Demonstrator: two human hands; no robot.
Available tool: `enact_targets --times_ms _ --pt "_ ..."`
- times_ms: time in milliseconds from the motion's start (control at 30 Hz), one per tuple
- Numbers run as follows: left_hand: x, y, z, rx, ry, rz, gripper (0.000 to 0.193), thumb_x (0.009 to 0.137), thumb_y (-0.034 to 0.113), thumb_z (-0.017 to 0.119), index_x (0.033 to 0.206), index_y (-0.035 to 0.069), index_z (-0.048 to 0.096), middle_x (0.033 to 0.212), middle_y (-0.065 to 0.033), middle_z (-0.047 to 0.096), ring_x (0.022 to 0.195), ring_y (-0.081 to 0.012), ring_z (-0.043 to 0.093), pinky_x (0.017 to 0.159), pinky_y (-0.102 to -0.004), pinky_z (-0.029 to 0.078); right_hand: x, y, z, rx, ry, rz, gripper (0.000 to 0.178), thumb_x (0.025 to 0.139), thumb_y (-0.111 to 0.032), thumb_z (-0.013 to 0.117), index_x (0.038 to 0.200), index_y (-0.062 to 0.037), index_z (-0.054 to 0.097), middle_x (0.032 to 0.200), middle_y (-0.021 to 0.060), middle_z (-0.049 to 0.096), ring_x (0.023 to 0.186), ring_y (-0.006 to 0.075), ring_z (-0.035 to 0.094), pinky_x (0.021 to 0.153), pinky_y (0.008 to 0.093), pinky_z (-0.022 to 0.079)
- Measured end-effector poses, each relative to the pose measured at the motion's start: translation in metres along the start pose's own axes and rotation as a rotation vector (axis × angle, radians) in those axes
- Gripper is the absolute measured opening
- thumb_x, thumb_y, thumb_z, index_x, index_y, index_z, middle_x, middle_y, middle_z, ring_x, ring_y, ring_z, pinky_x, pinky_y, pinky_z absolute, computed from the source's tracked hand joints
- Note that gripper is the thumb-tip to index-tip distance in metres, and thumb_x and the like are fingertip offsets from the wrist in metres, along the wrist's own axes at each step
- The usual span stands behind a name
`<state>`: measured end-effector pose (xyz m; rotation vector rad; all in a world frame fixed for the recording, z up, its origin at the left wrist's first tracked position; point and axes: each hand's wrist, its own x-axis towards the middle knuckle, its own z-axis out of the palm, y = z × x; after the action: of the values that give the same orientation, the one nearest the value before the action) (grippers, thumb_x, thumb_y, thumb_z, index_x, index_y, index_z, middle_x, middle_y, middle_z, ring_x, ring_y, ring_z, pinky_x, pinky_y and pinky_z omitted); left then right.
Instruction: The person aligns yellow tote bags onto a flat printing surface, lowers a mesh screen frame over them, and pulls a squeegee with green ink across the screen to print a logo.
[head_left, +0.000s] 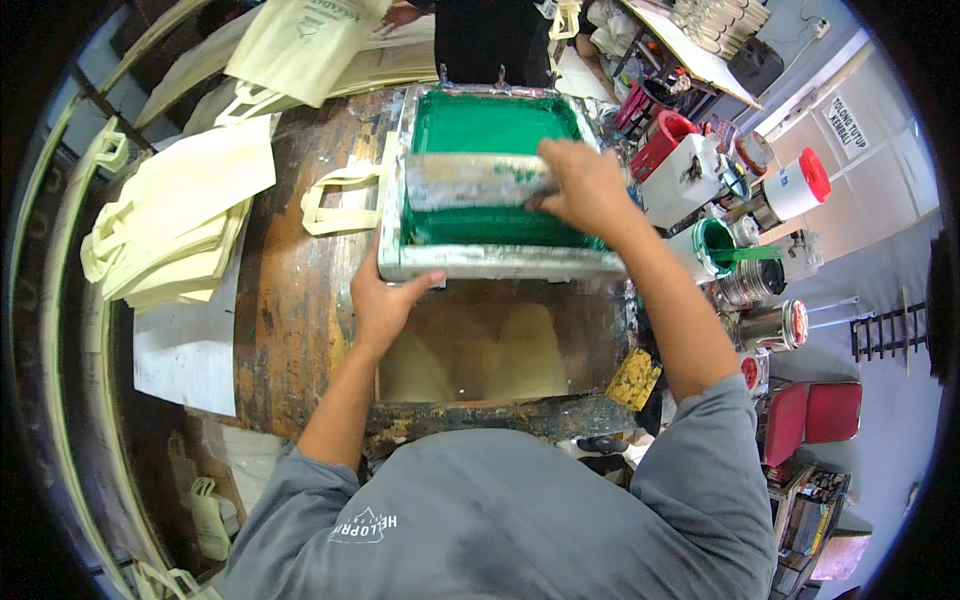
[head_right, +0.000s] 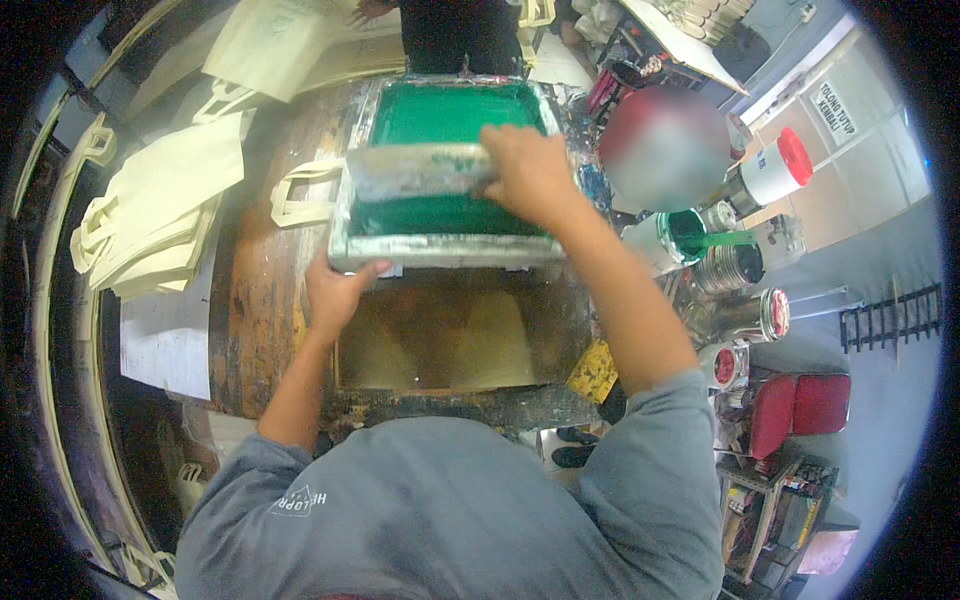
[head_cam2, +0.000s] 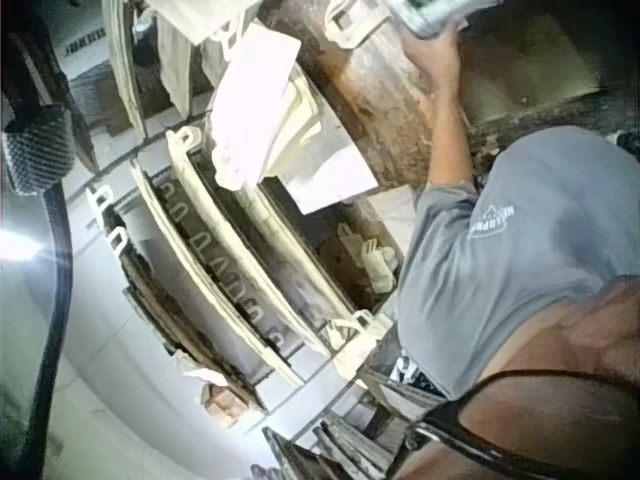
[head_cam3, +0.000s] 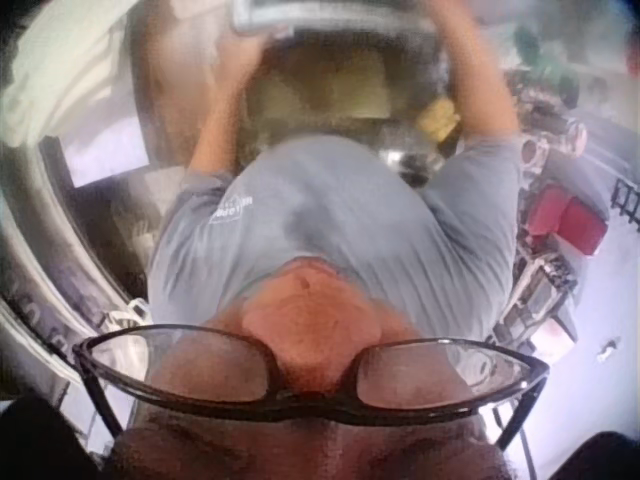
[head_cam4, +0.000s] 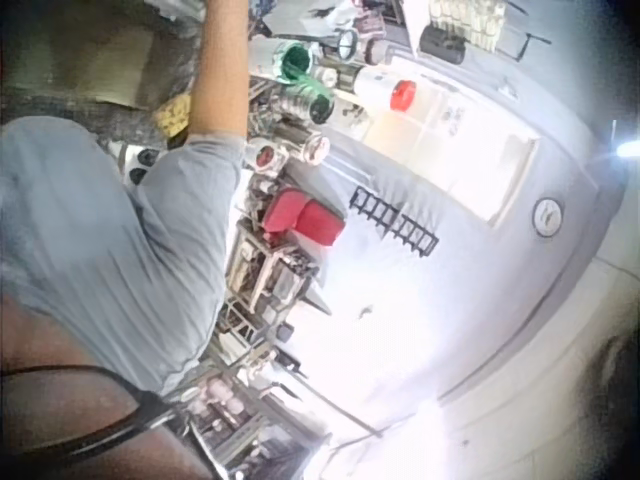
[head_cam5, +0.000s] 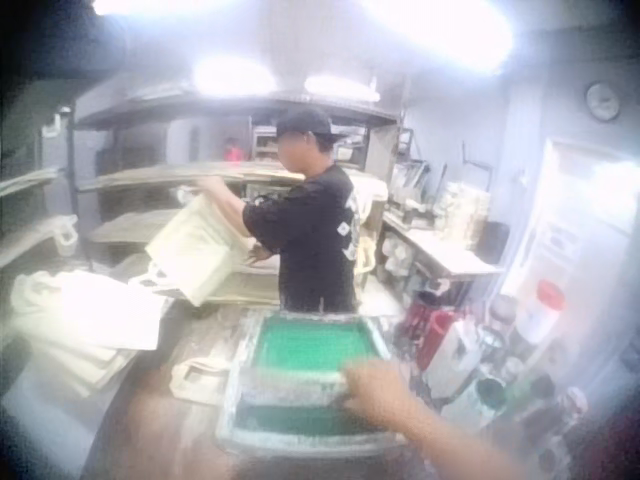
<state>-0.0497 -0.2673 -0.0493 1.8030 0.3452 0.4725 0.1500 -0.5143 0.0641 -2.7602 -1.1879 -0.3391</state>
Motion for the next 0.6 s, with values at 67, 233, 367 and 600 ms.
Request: enact_targets --times_ms 67,233,367,600 --pt "-0.011 -0.032 0.001 0.304 0.005 0.086 0.108 0.067 0.041 0.100 0.155 0.000 0.052 0.121 -0.0152 0.076 0.104 -0.0284 0.070 0.102 -0.0425 0.046 -0.020 -0.007 0.007 0.048 -0.074 -0.001 0.058 0.072 -0.038 0.092 0.111 -0.0107 0.060 0.103 0.0115 0.070 0.105 0.0378 0.068 0.080 0.0548 0.047" --pt "-0.028 -0.062 0.005 0.531 0.018 0.138 0.120 0.062 0.055 0.098 0.158 0.002 0.048 0.118 -0.0115 0.075 0.105 -0.0311 0.057 0.100 -0.0432 0.039 -0.077 -0.034 0.047 0.022 0.005 0.002 0.052 0.071 -0.035 0.092 0.109 -0.0148 0.062 0.101 0.0057 0.063 0.098 0.0290 0.061 0.086 0.0481 0.039" --pt "-0.031 -0.060 0.003 0.524 0.013 0.150 0.123 0.060 0.055 0.098 0.158 0.001 0.047 0.115 -0.0097 0.075 0.103 -0.0297 0.060 0.099 -0.0420 0.039 -0.044 -0.025 0.073 -0.028 0.133 0.000 0.047 0.072 -0.030 0.091 0.107 -0.0154 0.062 0.099 0.0040 0.062 0.098 0.0280 0.060 0.087 0.0483 0.038" --pt "-0.025 -0.058 -0.002 0.680 -0.008 0.211 0.123 0.058 0.063 0.095 0.157 0.005 0.053 0.108 -0.0106 0.069 0.100 -0.0290 0.057 0.098 -0.0426 0.035 0.111 0.063 0.133 -0.142 0.194 0.023 0.050 0.077 -0.037 0.090 0.113 -0.0166 0.063 0.107 0.0029 0.069 0.105 0.0286 0.066 0.087 0.0518 0.043"
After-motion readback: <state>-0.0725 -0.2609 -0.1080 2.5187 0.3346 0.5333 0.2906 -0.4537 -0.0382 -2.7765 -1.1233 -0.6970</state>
